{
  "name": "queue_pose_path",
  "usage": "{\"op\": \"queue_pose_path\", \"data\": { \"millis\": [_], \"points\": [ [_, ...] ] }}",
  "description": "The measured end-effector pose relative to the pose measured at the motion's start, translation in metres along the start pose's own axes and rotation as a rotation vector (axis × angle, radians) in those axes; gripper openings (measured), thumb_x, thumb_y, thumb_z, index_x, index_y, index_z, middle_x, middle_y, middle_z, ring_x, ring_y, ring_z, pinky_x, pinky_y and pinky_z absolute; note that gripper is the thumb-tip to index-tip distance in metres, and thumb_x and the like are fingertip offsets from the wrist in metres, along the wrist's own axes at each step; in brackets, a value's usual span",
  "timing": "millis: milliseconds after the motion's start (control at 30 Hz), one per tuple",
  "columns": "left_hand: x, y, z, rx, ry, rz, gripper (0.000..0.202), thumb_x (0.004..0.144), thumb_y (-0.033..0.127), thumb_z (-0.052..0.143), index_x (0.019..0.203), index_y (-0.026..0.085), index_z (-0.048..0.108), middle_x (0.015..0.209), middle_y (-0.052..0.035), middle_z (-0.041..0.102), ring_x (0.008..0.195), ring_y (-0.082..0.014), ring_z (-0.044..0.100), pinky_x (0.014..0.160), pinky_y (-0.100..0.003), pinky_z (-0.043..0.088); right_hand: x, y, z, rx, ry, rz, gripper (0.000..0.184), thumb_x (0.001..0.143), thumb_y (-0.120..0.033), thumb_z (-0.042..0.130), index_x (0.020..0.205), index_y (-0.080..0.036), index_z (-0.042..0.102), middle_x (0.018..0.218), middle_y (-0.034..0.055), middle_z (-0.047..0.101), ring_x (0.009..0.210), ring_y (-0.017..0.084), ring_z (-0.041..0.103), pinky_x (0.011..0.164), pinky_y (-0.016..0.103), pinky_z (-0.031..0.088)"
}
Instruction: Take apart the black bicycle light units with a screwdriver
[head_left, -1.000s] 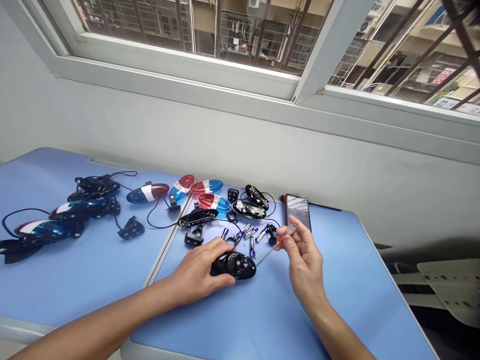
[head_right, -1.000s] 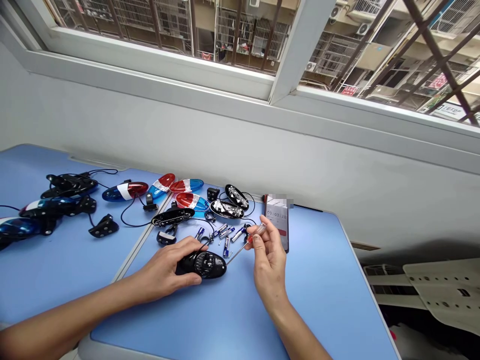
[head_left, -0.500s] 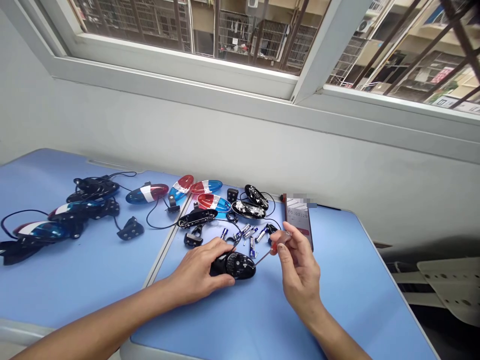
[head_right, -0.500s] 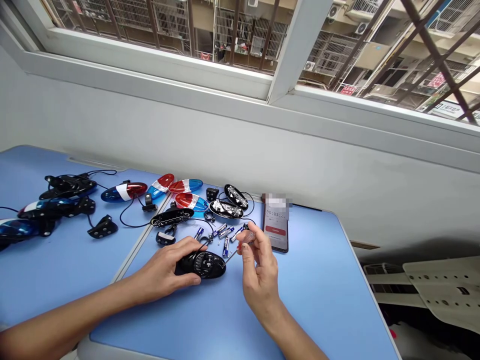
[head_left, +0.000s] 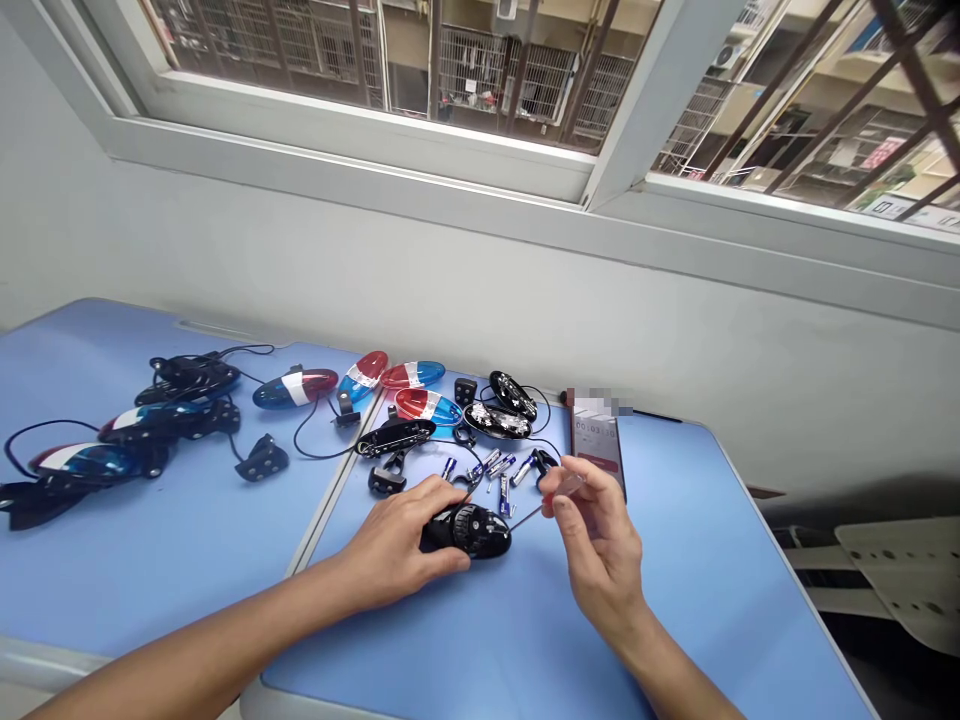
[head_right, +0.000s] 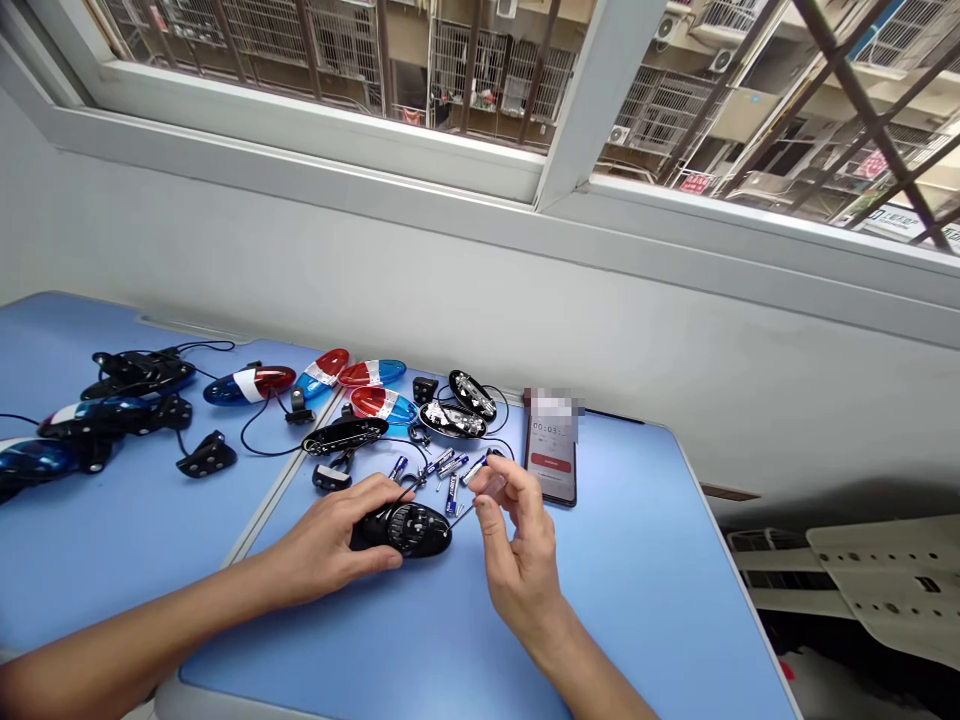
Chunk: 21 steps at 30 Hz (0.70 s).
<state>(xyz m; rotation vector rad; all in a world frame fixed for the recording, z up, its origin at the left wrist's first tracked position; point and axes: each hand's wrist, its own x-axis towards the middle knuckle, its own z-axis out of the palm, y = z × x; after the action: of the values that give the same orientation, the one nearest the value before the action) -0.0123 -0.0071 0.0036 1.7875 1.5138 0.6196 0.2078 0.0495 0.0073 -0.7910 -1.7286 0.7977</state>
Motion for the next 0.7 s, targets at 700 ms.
{"op": "queue_pose_path", "data": {
  "millis": [700],
  "points": [
    [-0.0008, -0.0014, 0.0005, 0.000, 0.007, 0.006, 0.040, 0.078, 0.026, 0.070, 0.116, 0.024, 0.060, 0.112, -0.0045, 0.064, 0.098, -0.0244, 0.062, 0.083, -0.034, 0.047, 0.0016, 0.0010, 0.0028, 0.044, 0.028, 0.019, 0.029, 0.098, -0.014, 0.044, 0.124, -0.026, 0.051, 0.089, 0.0015, 0.063, 0.068, 0.013, 0.058, 0.062, 0.029, 0.056]
  ]
}}
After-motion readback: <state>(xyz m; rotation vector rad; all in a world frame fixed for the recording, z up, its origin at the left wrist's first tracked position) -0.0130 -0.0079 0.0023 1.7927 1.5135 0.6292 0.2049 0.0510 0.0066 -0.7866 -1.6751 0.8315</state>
